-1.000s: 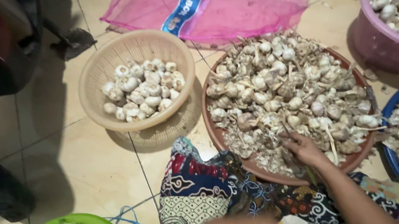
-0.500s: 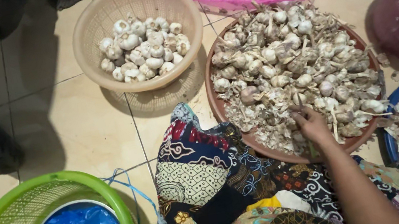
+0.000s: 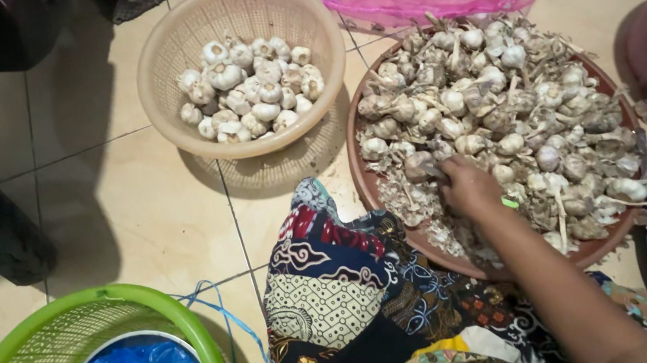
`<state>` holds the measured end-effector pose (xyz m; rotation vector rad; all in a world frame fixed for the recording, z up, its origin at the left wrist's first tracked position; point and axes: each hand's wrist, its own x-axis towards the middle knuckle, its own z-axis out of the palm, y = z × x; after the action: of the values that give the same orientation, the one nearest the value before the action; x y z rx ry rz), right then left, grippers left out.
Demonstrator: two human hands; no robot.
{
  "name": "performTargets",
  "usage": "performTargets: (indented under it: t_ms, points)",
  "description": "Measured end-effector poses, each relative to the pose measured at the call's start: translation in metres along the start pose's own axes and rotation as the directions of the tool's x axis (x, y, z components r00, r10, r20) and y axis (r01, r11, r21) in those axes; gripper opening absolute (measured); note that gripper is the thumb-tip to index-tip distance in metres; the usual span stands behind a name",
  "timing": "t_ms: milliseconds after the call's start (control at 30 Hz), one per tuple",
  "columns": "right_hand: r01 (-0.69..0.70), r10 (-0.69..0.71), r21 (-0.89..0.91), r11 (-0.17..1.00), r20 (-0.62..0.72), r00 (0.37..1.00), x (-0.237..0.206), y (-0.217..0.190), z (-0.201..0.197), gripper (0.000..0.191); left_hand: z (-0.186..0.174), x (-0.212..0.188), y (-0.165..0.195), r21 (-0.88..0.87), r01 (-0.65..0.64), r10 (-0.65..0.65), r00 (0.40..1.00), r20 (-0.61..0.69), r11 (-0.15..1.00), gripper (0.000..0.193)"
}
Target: The person sits on the floor trimming garlic bulbs. They pick untrimmed bulbs from a large tray, cut off the roots and stems with a small knife, and place the trimmed bulbs into a plastic basket, with discarded peels and stems accumulating in a nearby basin.
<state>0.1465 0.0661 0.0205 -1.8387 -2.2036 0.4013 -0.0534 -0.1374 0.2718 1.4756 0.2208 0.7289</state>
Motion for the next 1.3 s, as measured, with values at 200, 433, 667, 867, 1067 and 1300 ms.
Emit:
performTargets:
  t_ms: [200,433,667,867,1067,1300]
  points:
    - [0.040,-0.033,-0.203,0.978,0.035,0.999,0.018,-0.001,0.015,0.019,-0.019,0.007,-0.024,-0.017,-0.001,0.001,1.000,0.001,1.000,0.025]
    - [-0.030,0.029,-0.075,0.997,-0.021,0.999,0.015,0.004,0.004,0.030,-0.032,0.012,-0.025,-0.033,0.008,-0.008,1.000,-0.005,0.999,0.025]
    - [-0.132,0.206,0.409,0.903,-0.142,0.968,0.010,0.026,-0.026,0.026,-0.088,0.048,-0.077,0.069,0.256,-0.160,0.770,-0.617,0.964,0.024]
    - [-0.138,0.176,0.750,0.647,0.030,0.984,-0.002,0.028,-0.055,0.028,-0.162,0.086,-0.227,-0.234,0.041,-0.206,0.635,-0.745,0.971,0.066]
    - [-0.216,0.260,0.359,0.908,-0.078,0.962,-0.018,-0.009,-0.096,0.047,-0.180,0.086,-0.287,-0.288,-0.047,-0.191,0.646,-0.739,0.956,0.050]
    - [-0.132,0.210,0.609,0.782,-0.059,0.976,-0.052,-0.045,-0.071,0.051,-0.182,0.077,-0.287,0.126,0.312,-0.071,0.550,-0.832,0.942,0.050]
